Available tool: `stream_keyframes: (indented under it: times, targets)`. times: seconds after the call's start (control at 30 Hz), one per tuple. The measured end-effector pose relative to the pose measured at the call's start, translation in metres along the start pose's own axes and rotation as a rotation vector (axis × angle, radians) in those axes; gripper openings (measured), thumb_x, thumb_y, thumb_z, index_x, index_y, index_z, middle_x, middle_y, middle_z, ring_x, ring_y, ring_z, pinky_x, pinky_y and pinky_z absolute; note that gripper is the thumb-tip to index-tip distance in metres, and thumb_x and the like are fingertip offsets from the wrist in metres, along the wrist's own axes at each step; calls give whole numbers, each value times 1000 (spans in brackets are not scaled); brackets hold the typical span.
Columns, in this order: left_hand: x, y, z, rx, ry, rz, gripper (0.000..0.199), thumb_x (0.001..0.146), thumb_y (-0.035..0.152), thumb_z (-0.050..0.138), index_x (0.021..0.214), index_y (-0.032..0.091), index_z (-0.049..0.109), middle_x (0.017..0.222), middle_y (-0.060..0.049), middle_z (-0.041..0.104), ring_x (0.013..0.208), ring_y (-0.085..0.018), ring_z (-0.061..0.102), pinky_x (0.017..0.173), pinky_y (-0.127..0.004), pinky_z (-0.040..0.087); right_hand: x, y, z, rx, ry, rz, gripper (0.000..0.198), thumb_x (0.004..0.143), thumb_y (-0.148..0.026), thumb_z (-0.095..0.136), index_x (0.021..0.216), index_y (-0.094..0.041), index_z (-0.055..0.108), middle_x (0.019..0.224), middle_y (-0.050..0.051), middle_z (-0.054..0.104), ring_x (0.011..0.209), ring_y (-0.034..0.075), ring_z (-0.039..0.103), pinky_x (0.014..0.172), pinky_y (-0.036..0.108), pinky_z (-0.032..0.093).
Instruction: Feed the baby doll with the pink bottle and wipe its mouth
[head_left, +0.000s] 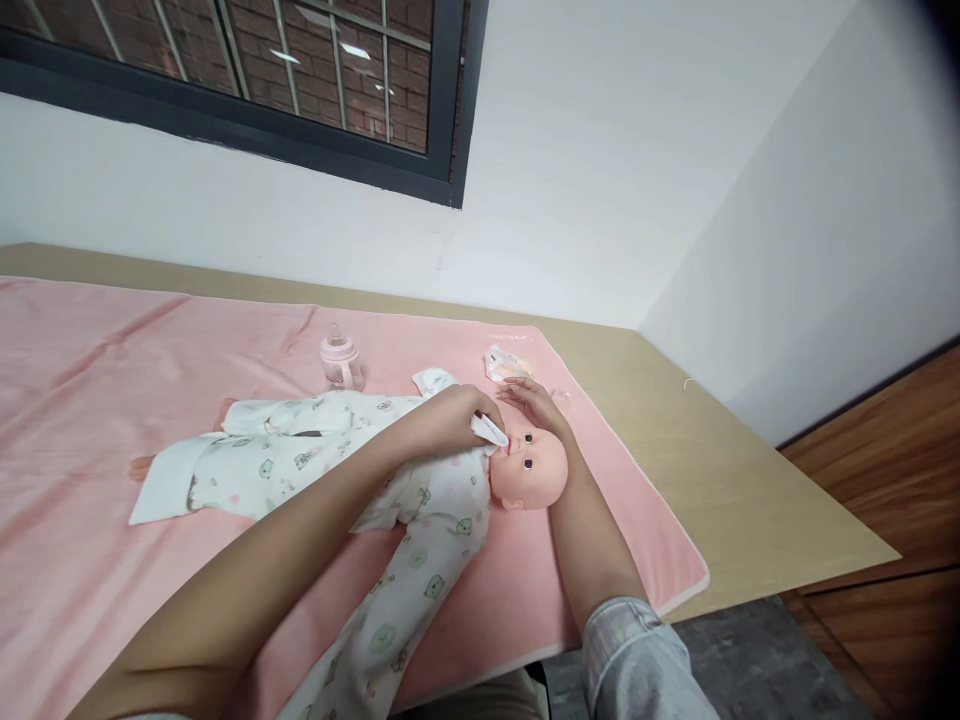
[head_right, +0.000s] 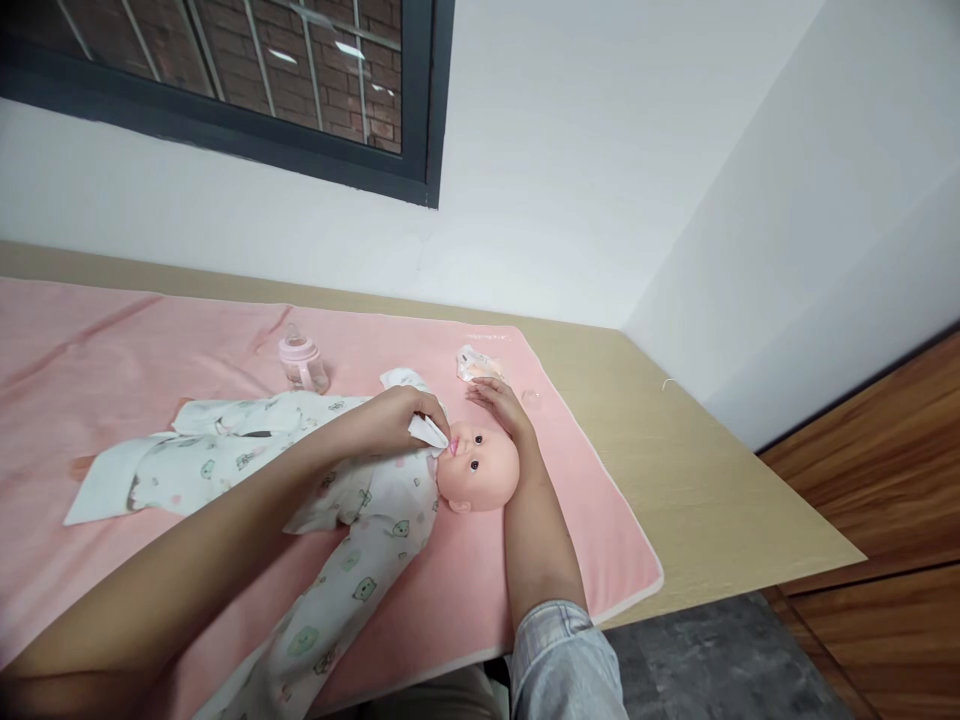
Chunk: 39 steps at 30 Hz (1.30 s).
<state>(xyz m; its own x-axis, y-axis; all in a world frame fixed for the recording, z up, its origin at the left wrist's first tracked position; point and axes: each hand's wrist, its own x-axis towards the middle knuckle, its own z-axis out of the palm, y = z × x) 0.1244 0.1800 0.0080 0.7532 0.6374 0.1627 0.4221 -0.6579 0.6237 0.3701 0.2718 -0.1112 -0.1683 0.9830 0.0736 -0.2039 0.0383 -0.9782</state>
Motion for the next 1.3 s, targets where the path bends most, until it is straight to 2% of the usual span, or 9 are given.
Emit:
stream_keyframes:
  times: [0.4, 0.67, 1.03, 1.3]
  targets:
    - [1, -2, 1, -32, 54, 59, 15, 70, 20, 69, 83, 21, 78, 91, -2, 75, 86, -20, 67, 77, -25, 47, -3, -4, 4, 3, 16, 5, 38, 64, -39, 81, 95, -21, 69, 94, 4, 74, 92, 19, 70, 105, 41, 47]
    - [3, 0, 3, -46, 113, 44, 22, 65, 11, 70, 84, 22, 76, 89, 2, 75, 88, -19, 67, 76, -25, 46, -2, -4, 3, 15, 13, 13, 36, 64, -34, 81, 95, -20, 69, 91, 2, 73, 89, 16, 69, 100, 36, 49]
    - [6, 1, 7, -132, 173, 40, 29, 61, 15, 76, 90, 19, 73, 94, -1, 74, 87, -21, 67, 75, -26, 47, 0, -1, 1, 15, 8, 4, 37, 65, -35, 80, 97, -19, 68, 93, 3, 73, 86, 16, 68, 97, 35, 50]
    - [6, 4, 7, -120, 224, 33, 23, 66, 11, 63, 86, 18, 73, 80, 1, 71, 75, -17, 63, 65, -23, 42, 0, 0, 0, 27, 10, 13, 38, 63, -34, 81, 96, -20, 68, 91, 2, 73, 85, 16, 69, 96, 36, 50]
